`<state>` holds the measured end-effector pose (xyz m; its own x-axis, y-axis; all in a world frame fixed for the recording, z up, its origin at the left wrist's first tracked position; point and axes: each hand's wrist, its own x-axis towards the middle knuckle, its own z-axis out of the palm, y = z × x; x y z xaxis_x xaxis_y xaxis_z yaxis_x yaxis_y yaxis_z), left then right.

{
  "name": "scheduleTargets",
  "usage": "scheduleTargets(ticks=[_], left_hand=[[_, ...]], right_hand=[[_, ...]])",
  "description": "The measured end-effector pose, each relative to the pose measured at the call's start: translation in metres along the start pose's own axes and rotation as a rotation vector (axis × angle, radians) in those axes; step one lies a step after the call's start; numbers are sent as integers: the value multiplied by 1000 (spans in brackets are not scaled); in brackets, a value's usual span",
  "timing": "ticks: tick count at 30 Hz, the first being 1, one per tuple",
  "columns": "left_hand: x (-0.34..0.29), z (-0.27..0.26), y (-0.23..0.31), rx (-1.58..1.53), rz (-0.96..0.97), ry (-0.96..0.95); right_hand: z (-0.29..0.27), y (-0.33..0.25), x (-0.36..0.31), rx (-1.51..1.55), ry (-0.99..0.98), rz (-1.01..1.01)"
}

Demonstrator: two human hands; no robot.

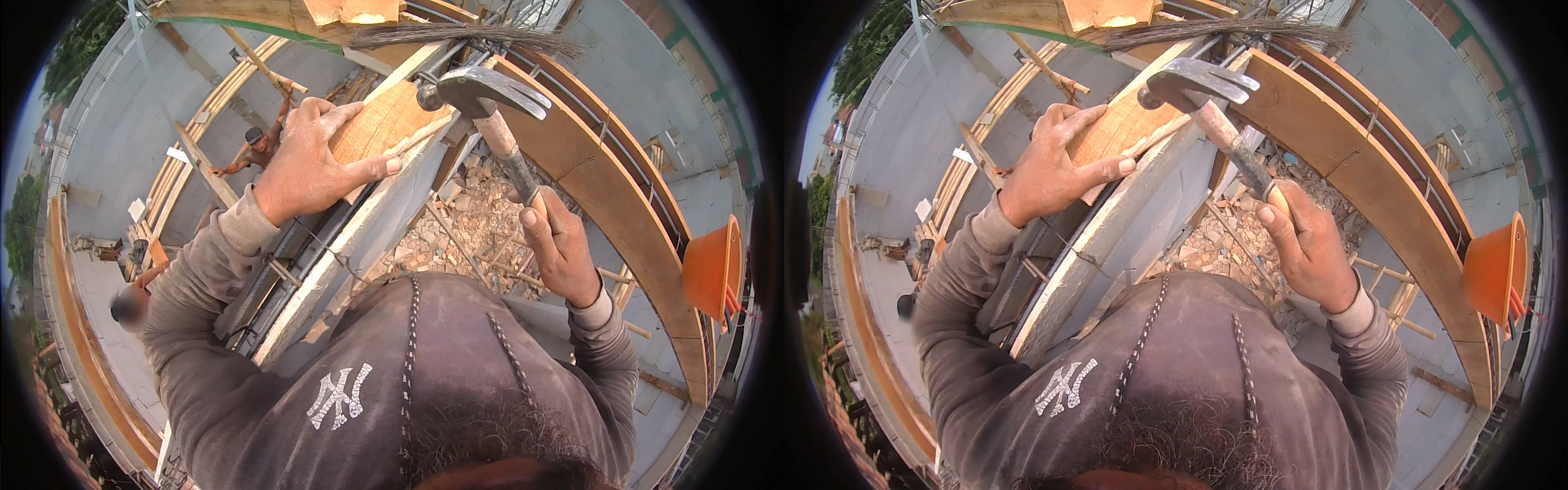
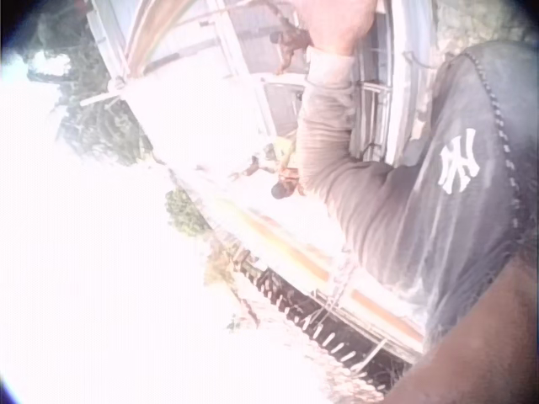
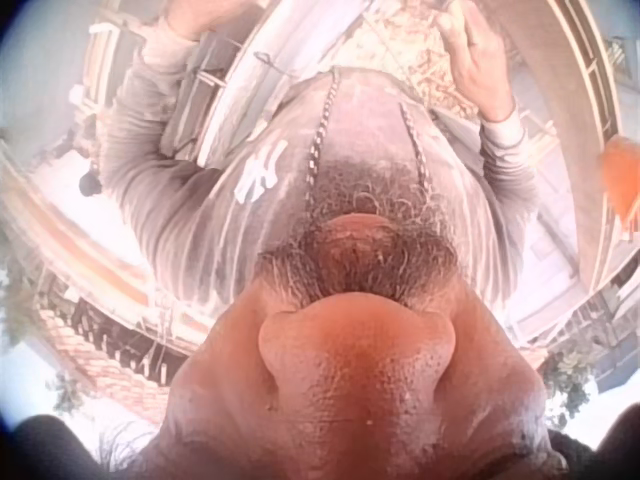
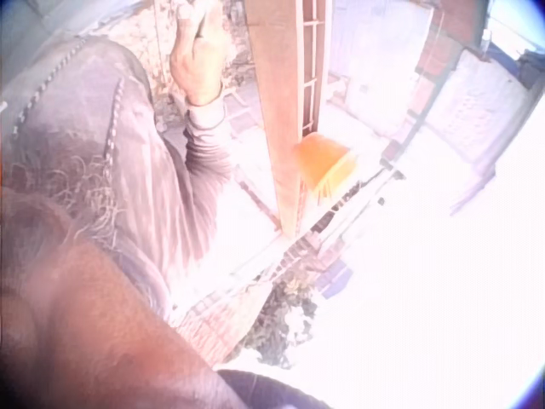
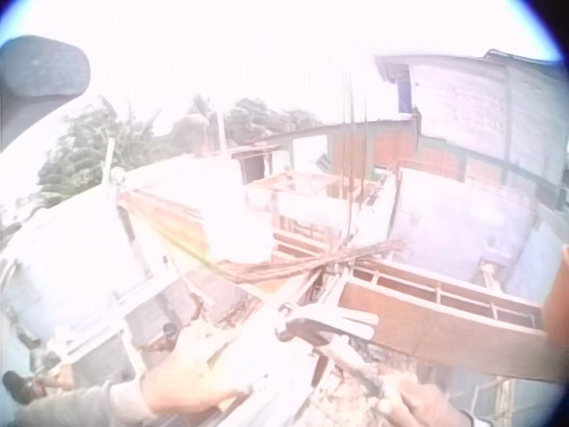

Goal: The person secures wooden boards by hammering nails into them to create formwork for a concrete beam. They retrieve nails from a bucket and continue fastening the boards along the rebar structure.

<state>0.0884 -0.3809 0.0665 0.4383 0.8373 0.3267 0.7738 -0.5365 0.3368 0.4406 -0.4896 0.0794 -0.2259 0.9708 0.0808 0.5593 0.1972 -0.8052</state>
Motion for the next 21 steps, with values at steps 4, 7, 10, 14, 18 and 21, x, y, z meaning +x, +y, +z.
scheduleTargets(ticks=[4,7,10,14,18,21], left_hand=[[-17,-7,31,-26,-160,-92],[-17,1,33,-11,-113,47],[-14,7,25,25,-103,79],[-14,7,25,56,-139,33],[-14,10,24,49,-141,54],[-17,10,22,30,-140,55]], right_hand=[[-5,-20,11,-51,-3,80],[-7,-35,15,-122,3,18],[2,-46,17,-168,-10,-70],[6,-38,22,-312,-119,-20],[-4,-51,25,-273,-149,44],[-12,-66,29,-204,-149,126]])
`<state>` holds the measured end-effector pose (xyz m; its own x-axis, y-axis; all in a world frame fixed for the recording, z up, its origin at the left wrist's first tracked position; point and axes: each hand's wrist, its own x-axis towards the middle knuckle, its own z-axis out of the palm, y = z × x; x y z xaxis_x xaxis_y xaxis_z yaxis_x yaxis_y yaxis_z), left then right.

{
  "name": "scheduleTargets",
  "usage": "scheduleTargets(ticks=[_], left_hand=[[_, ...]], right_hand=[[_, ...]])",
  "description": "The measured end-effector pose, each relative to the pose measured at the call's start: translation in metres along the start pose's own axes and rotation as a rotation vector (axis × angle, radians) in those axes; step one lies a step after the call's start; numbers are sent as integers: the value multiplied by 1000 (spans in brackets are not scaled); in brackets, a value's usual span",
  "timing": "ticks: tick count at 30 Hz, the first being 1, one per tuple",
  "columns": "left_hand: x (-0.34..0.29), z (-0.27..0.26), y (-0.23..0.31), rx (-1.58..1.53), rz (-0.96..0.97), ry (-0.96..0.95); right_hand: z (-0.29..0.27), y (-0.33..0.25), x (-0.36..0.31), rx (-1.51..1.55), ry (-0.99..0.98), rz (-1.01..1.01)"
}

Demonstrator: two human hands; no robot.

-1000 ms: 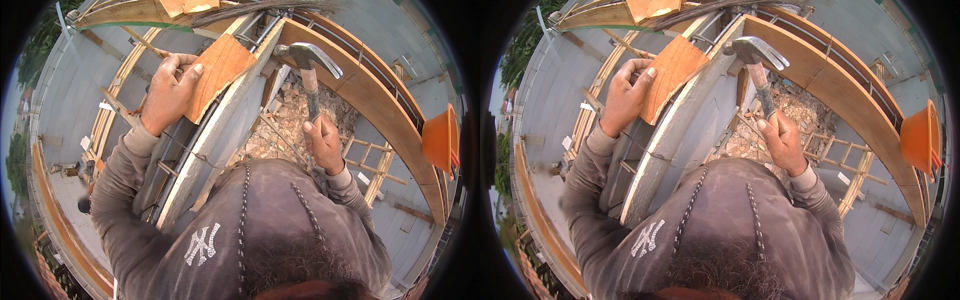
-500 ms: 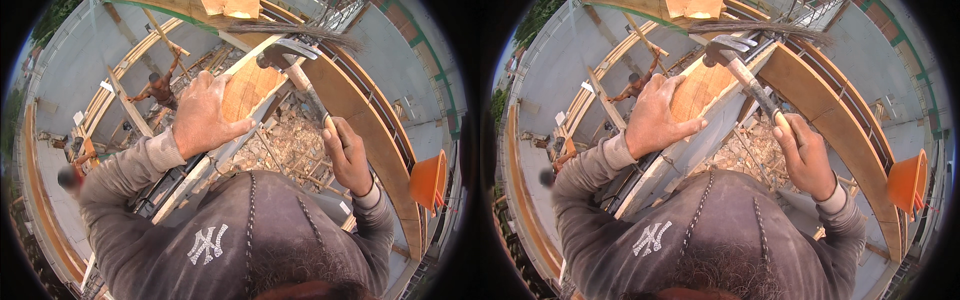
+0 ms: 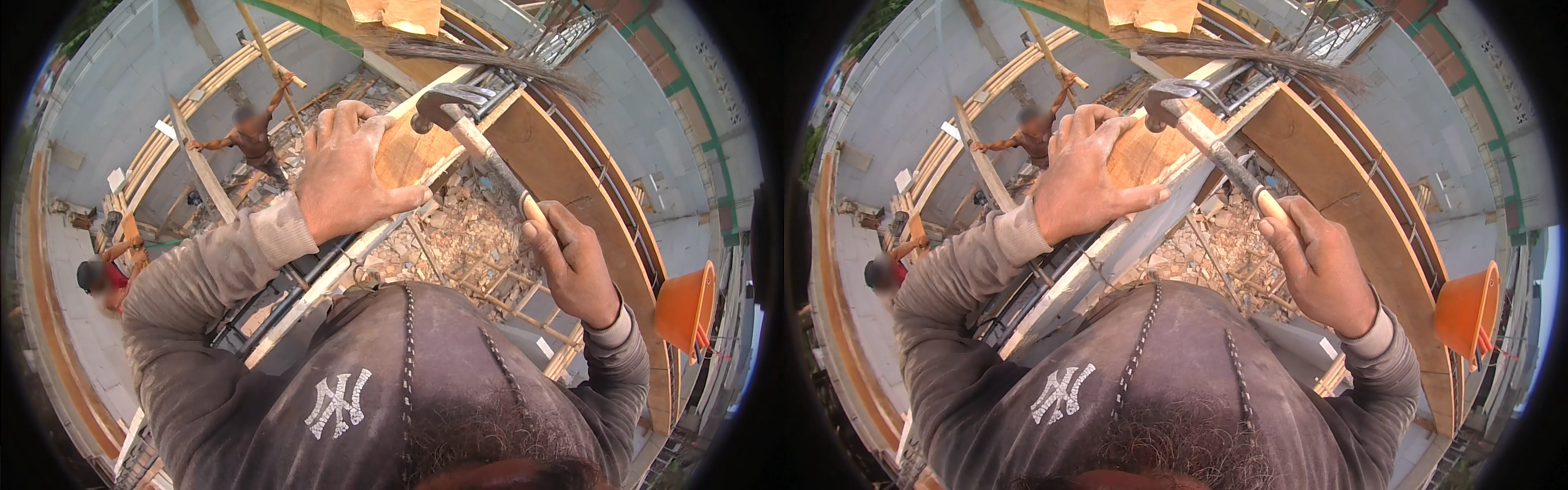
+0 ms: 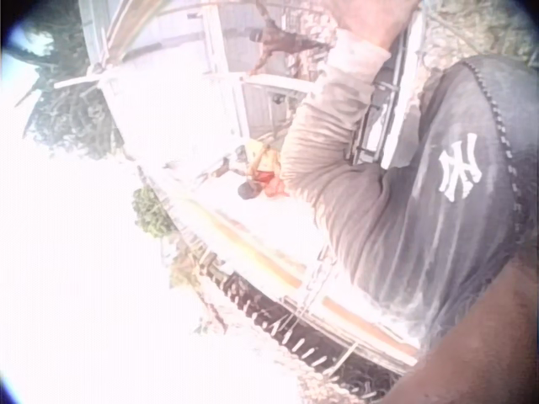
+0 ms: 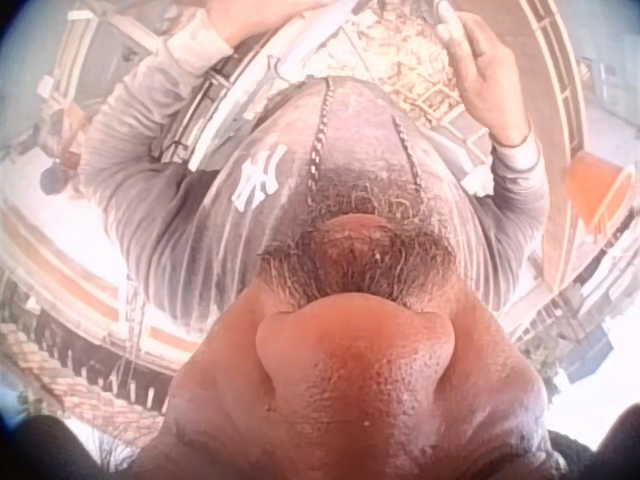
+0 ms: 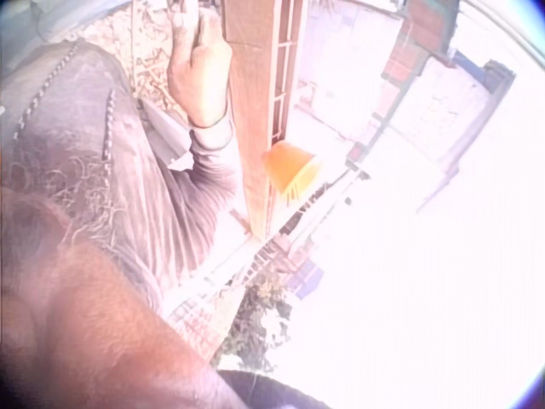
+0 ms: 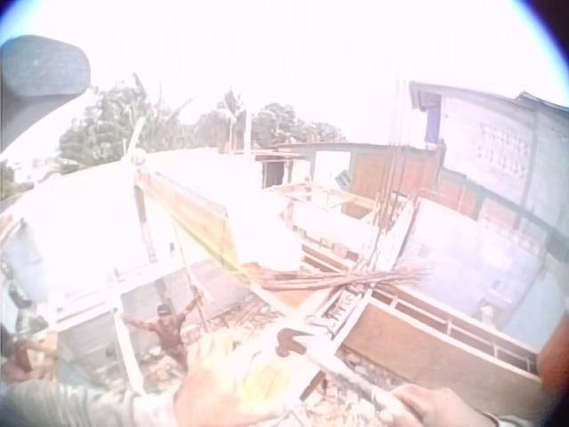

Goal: The person secures wooden boards by hammering nails into them to create formwork for a concrete beam. They retrieve nails from a bucket and continue fastening the boards along the rebar structure.

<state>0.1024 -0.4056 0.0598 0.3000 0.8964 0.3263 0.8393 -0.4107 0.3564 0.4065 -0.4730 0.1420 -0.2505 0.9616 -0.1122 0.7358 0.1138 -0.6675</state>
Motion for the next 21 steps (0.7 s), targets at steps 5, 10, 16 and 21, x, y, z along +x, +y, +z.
scheduleTargets(ticks=[5,10,16,21], left_hand=[[1,5,-1,-122,-60,-75],[-1,13,-3,-91,-14,-41],[-1,17,-5,-105,-11,-50],[0,13,-2,-78,-36,-110]], right_hand=[[2,-4,-5,77,14,1],[9,6,-10,160,-62,148],[16,13,-20,148,-36,158],[52,56,-23,329,-13,136]])
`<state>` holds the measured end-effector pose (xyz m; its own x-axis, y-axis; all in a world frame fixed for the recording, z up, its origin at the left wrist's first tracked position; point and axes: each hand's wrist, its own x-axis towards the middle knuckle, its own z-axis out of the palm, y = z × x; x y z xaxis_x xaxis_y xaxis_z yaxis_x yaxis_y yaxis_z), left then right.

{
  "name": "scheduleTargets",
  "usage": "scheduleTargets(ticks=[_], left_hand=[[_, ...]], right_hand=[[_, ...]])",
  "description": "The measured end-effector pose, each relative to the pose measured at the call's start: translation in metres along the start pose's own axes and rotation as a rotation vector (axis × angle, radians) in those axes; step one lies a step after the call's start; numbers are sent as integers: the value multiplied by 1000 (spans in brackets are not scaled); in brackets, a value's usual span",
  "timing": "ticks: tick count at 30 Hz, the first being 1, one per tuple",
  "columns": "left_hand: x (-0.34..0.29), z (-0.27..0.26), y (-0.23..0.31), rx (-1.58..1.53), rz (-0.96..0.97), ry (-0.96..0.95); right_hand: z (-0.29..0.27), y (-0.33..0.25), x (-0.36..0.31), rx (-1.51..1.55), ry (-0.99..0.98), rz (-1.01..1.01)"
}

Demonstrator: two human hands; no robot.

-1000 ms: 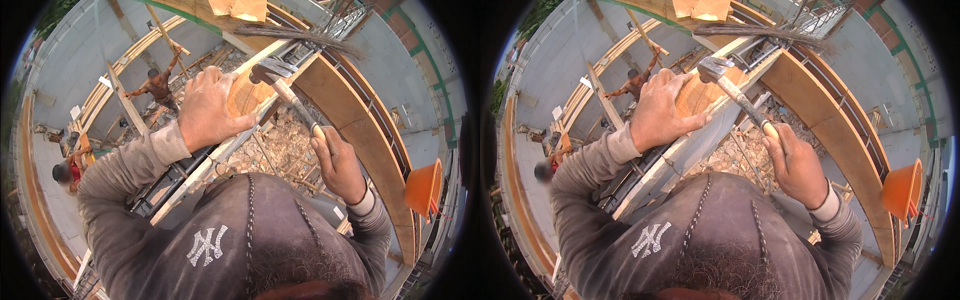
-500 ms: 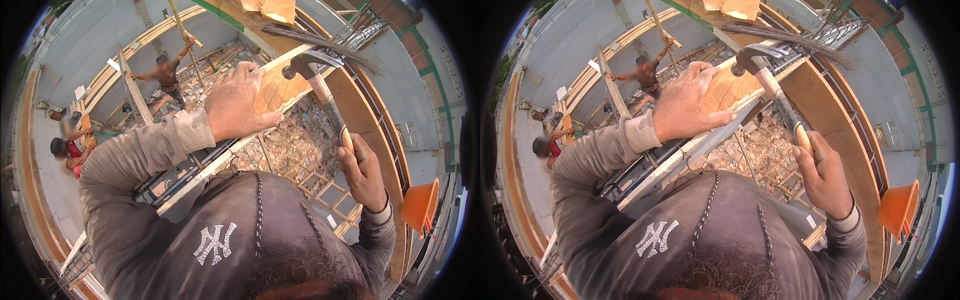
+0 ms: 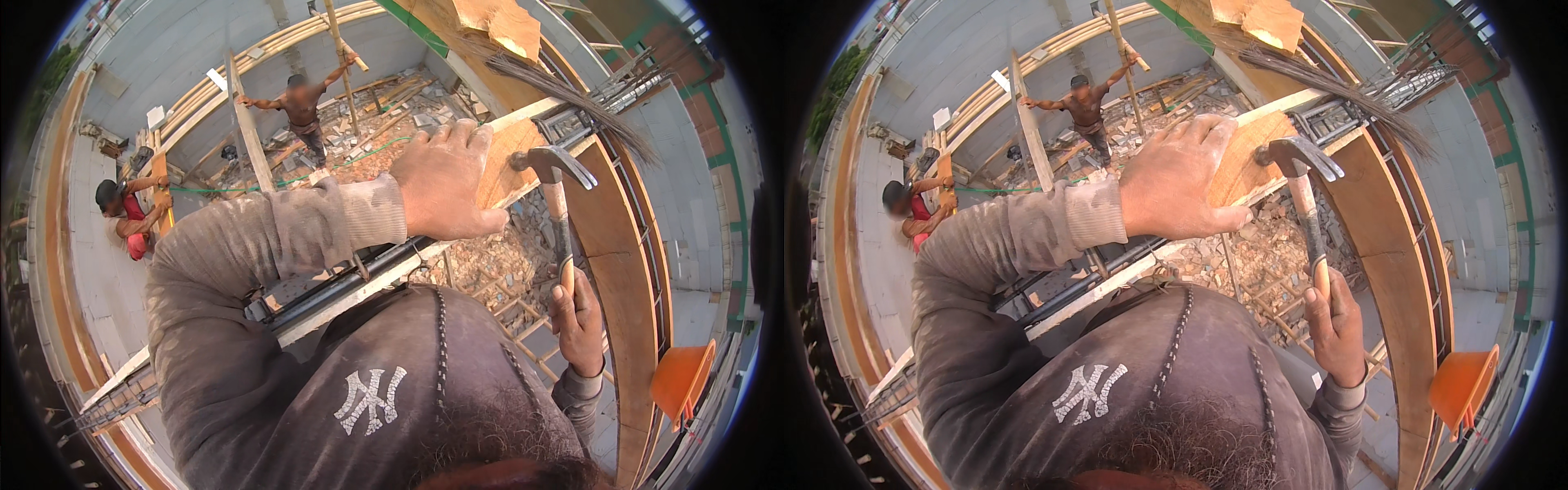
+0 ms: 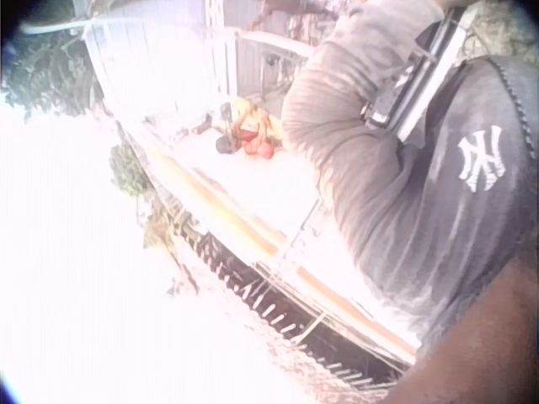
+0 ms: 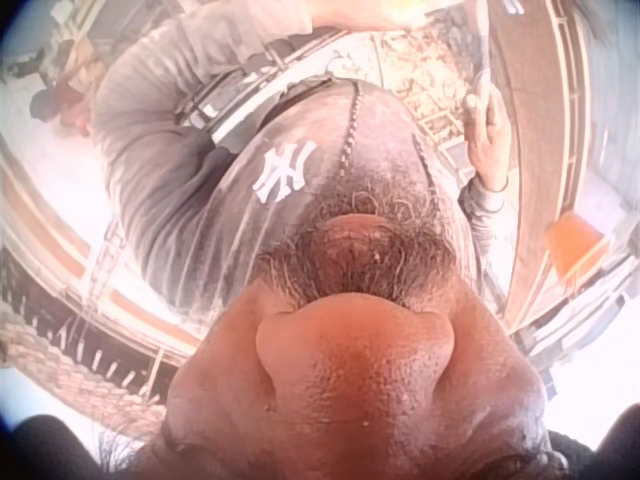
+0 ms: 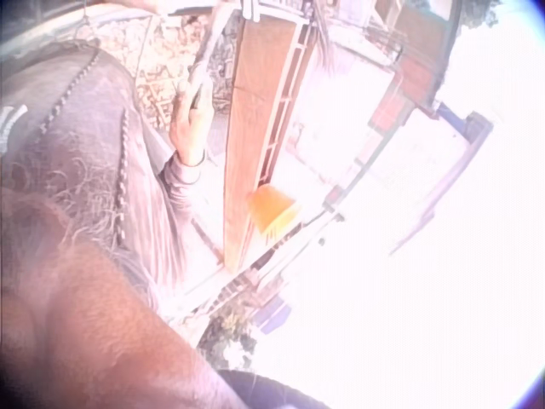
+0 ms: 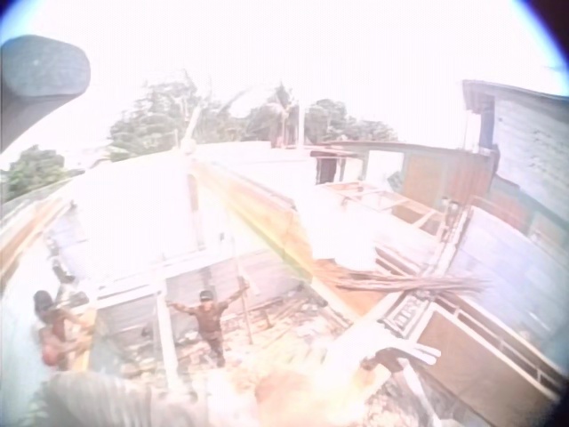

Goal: The person secures wooden boards by hammering nails into them to create formwork for a concrete beam. They retrieve nails from a bucket and continue fastening the boards along the rebar structure.

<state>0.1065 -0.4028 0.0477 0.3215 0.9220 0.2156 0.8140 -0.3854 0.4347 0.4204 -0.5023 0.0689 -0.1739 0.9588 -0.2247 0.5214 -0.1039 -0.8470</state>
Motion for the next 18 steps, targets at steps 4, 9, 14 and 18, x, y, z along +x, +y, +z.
scheduleTargets(ticks=[4,9,14,18], left_hand=[[0,-1,2,9,-2,-17],[2,-4,0,3,6,-61],[3,-4,1,-9,-3,-82],[3,-5,3,-1,1,-85]], right_hand=[[26,16,4,146,36,38],[55,37,12,257,87,56],[67,45,17,318,88,42],[69,55,23,327,61,34]])
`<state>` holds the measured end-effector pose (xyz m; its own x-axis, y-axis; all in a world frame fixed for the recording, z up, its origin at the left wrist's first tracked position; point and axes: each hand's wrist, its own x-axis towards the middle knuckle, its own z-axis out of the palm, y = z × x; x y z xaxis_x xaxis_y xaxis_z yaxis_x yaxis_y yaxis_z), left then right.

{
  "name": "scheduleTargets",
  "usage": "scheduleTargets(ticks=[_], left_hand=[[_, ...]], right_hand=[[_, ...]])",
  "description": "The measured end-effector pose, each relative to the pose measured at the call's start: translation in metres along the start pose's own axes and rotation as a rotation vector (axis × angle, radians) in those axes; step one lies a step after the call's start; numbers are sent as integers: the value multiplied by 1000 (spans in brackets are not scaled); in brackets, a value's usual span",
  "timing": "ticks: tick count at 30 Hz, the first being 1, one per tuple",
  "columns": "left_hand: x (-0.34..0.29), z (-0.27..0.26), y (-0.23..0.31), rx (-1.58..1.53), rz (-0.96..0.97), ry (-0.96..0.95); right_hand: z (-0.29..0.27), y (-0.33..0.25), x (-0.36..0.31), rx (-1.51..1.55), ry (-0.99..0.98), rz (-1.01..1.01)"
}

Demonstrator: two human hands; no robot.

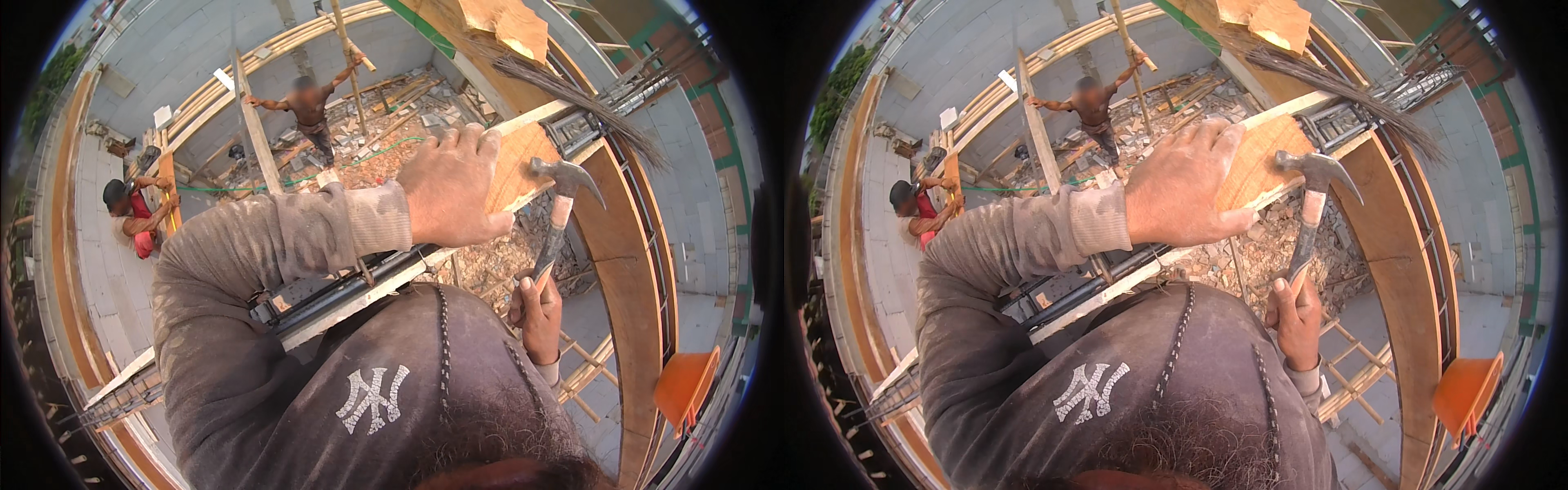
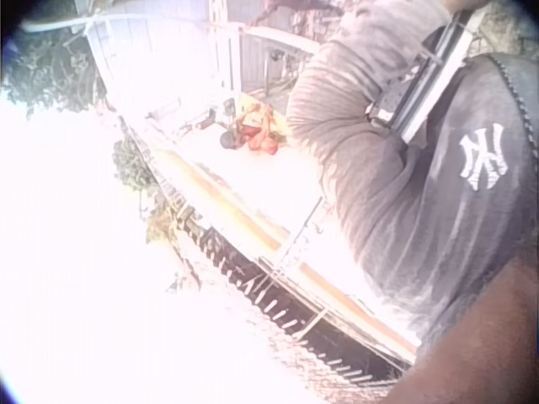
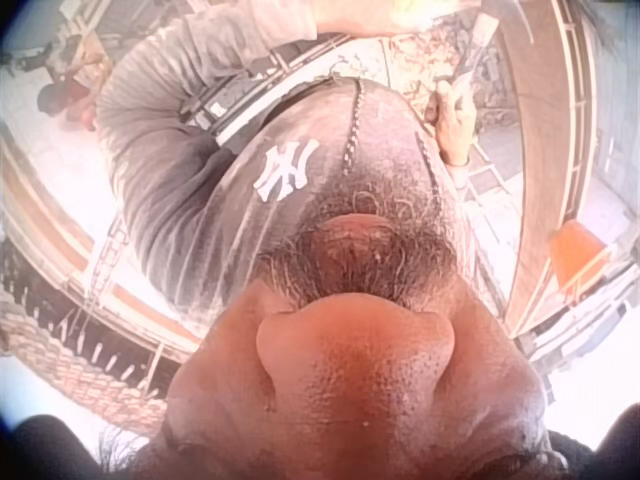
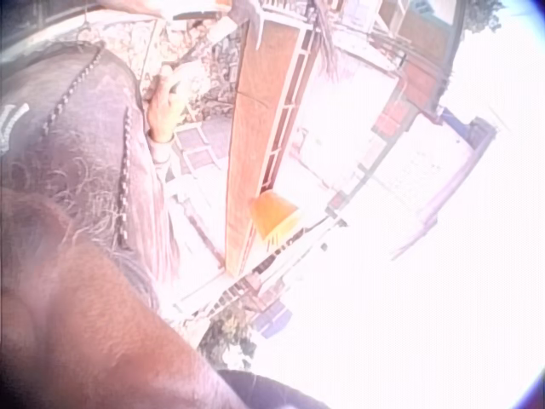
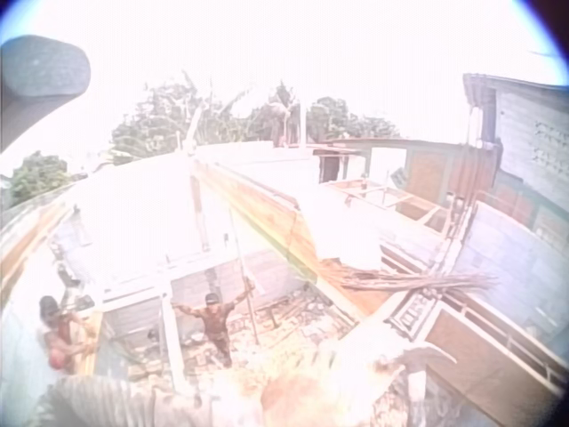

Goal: The person secures wooden boards by hammering nails into them to create formwork for a concrete beam. They retrieve nails from a bucket and continue fastening the boards along the rebar structure.

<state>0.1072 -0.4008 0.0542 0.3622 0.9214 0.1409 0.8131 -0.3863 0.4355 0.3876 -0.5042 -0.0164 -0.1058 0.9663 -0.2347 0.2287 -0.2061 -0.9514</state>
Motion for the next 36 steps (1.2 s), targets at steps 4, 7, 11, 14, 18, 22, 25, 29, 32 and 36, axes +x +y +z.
scheduleTargets(ticks=[4,7,11,14,18,22,25,29,32,36], left_hand=[[-1,4,-2,18,26,67],[0,-1,0,-12,8,16],[0,-2,0,-14,0,3],[0,0,-1,-17,3,16],[-3,-2,3,-22,-14,-5],[-2,-3,3,-4,-5,21],[-2,2,0,16,17,67],[-2,-2,0,-14,7,40],[-1,0,-1,-9,14,35],[0,-5,0,-3,18,3]], right_hand=[[9,-5,4,23,23,44],[11,-4,5,50,28,73],[10,1,8,51,23,72],[11,0,9,43,16,76],[13,0,13,44,15,80],[10,8,12,47,13,84],[11,12,15,55,11,65],[12,10,16,52,11,77],[11,11,16,46,9,73],[10,13,17,43,10,74]])
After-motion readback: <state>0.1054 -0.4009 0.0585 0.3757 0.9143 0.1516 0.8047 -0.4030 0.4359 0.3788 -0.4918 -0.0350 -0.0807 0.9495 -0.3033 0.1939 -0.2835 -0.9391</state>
